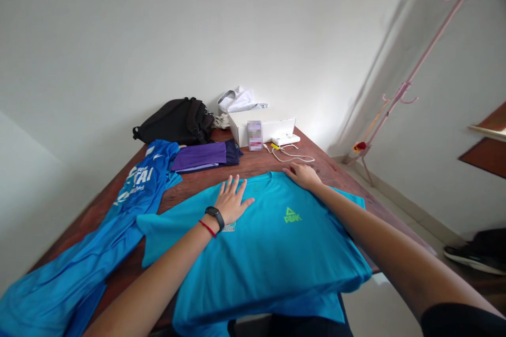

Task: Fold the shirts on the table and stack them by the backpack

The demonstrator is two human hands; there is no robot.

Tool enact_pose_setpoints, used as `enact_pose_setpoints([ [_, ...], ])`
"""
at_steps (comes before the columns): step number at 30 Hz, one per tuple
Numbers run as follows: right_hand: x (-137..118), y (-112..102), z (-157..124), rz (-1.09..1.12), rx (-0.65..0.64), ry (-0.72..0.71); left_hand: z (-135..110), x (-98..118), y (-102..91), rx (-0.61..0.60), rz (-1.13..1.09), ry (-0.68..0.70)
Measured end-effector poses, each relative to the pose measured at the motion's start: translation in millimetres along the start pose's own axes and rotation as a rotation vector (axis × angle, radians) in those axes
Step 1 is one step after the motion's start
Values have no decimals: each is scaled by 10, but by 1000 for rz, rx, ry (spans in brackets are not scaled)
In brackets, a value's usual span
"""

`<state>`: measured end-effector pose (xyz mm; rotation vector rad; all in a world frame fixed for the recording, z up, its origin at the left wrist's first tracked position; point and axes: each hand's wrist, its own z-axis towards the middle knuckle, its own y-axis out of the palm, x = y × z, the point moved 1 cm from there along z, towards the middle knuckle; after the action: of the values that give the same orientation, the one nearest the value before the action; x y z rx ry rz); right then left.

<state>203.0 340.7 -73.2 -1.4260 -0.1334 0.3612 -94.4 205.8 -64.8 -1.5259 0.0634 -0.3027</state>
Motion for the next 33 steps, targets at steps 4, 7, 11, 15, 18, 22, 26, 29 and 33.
enact_pose_setpoints([
  [4, 16, 27, 10, -4, 12, 7, -9, -52, 160, 44, 0, -27],
  [7, 24, 35, 4, -11, 18, 14, -14, -128, 161, 73, -5, -23],
  [11, 16, 28, -10, -24, 26, 15, -19, -146, 175, 101, -15, -17],
  [15, 4, 10, -22, -34, 37, 17, -18, -144, 204, 113, -34, -7],
  [18, 12, -1, -29, -33, 51, 44, -14, -153, 212, 117, -47, -7],
  [22, 40, -6, -23, -31, 73, 130, -9, -162, 215, 118, -47, -6],
  [26, 59, -9, -4, -29, 81, 215, -6, -166, 217, 113, -54, -4],
  [29, 57, -18, 4, -25, 76, 248, -5, -162, 212, 107, -67, -2],
  [33, 45, -29, 8, -21, 58, 275, -11, -151, 195, 109, -93, -6],
])
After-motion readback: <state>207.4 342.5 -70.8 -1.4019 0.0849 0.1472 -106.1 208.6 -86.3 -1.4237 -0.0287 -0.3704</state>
